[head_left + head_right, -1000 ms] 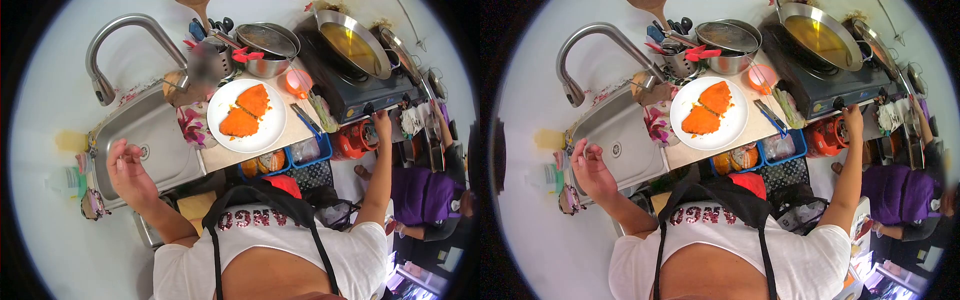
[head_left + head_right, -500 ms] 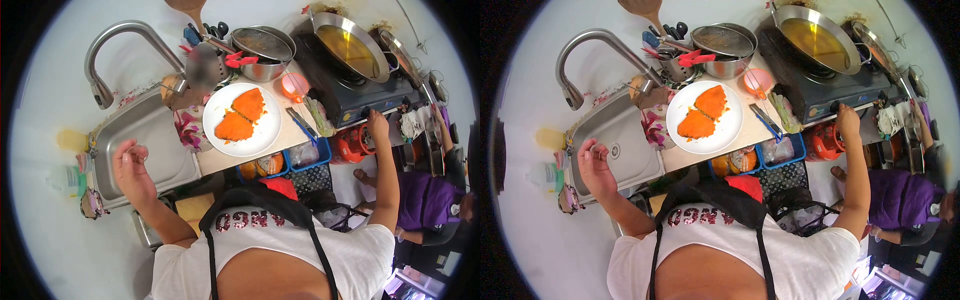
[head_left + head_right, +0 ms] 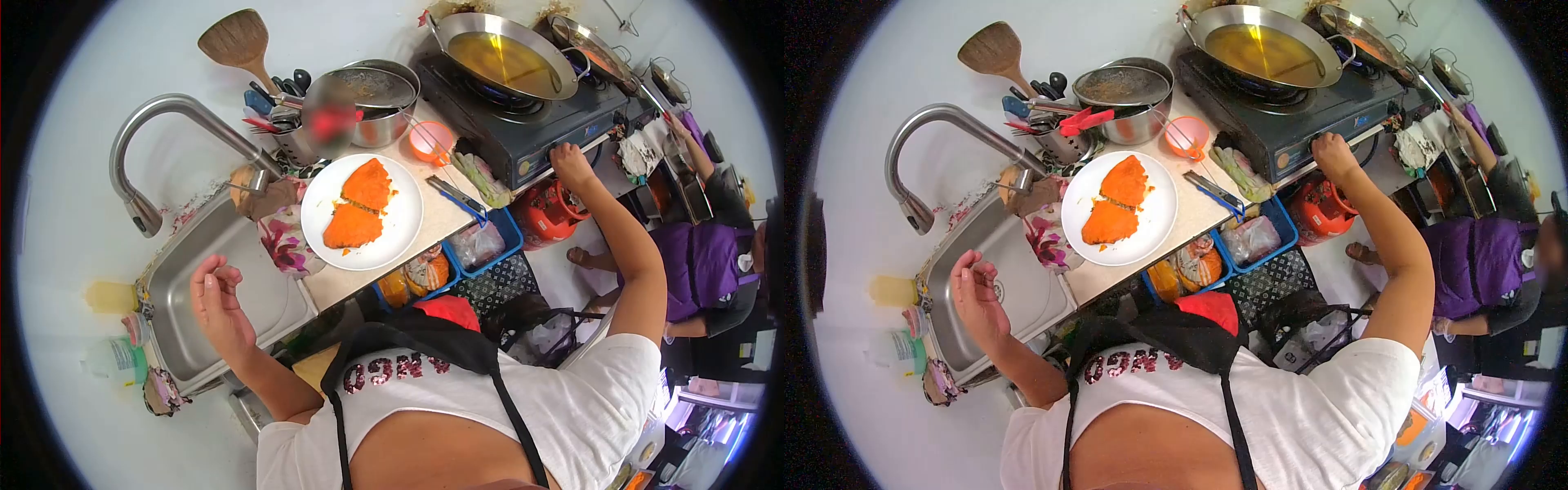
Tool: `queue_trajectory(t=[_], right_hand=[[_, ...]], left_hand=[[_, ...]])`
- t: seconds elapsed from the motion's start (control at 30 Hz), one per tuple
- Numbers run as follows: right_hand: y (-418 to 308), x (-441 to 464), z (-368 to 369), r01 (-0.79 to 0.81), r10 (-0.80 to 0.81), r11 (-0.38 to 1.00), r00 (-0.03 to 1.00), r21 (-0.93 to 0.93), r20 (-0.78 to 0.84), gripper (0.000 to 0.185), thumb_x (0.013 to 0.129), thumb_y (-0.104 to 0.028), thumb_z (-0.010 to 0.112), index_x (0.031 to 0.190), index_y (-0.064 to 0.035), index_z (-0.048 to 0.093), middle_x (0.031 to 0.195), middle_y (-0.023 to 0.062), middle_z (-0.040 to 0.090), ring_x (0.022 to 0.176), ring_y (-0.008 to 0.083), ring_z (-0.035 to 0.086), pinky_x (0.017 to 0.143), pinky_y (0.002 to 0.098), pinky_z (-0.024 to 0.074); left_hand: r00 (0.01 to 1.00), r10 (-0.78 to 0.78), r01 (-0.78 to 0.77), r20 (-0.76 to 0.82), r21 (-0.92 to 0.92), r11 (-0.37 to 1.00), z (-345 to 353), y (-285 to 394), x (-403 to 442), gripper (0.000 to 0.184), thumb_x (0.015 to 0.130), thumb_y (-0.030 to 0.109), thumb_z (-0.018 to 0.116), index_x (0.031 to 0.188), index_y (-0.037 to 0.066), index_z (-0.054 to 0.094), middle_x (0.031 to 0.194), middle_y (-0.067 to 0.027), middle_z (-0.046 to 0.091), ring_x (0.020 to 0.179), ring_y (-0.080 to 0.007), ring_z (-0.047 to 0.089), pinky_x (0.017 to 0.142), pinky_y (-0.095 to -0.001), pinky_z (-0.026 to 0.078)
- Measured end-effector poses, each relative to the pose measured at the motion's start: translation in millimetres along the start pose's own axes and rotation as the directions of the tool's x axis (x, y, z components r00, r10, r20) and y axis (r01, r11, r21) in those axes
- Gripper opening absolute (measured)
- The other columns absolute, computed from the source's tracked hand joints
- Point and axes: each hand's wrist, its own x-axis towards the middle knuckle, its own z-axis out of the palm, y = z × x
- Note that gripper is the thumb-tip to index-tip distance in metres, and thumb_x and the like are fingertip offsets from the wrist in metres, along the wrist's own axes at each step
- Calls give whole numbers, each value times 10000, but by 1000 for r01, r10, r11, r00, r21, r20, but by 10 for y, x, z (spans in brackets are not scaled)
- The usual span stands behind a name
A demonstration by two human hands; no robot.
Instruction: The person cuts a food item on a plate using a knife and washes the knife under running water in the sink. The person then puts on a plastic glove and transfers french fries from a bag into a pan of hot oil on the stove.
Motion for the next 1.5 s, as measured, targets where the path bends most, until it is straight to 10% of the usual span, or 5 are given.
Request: queue_trajectory(t=[0.27, 0.43, 0.53, 0.67, 1.5], right_hand=[[-245, -114, -159, -535, 543, 838, 838, 105, -58, 102, 817, -172, 535, 858, -83, 565, 828, 75, 609, 813, 242, 613, 659, 346, 491], [-790, -265, -677, -523, 710, 390, 695, 758, 113, 242, 875, -258, 543, 953, -33, 584, 809, 144, 639, 770, 337, 626, 658, 407, 504], [-1303, -313, -1068, -357, 281, -488, 800, 796, 531, 242, 904, -265, 545, 990, -66, 652, 761, 43, 652, 599, 113, 588, 544, 260, 470], [-1955, -173, -1605, -362, -55, -764, 861, 534, 506, 269, 913, -276, 543, 1006, -41, 638, 798, 23, 649, 647, 98, 585, 588, 224, 478], [-2911, 267, -2362, -70, 48, -984, 776, 162, 628, 362, 846, -53, 525, 1177, 12, 392, 923, 160, 614, 656, 235, 656, 545, 311, 579]], left_hand=[[1000, -11, 11, -7, 46, 999, -257, 29, 10, 275, 957, 175, 480, 1149, -13, 538, 1057, -93, 571, 860, -142, 552, 787, -269, 460], [998, -22, 24, -51, 32, 999, -359, 74, 29, 256, 963, 146, 460, 1131, -27, 544, 1037, -118, 586, 852, -139, 556, 803, -286, 444], [997, -41, 43, -62, 35, 998, -407, 83, 59, 260, 960, 147, 463, 1131, -31, 543, 1037, -120, 585, 855, -145, 556, 803, -287, 446], [998, -51, 53, -43, 27, 998, -435, 48, 140, 267, 953, 150, 476, 1136, -33, 542, 1038, -125, 585, 852, -153, 556, 806, -288, 448], [994, -107, 107, 28, -14, 994, -795, -147, 534, 272, 958, 157, 468, 1144, -26, 543, 1038, -120, 590, 875, -161, 556, 822, -304, 464]])
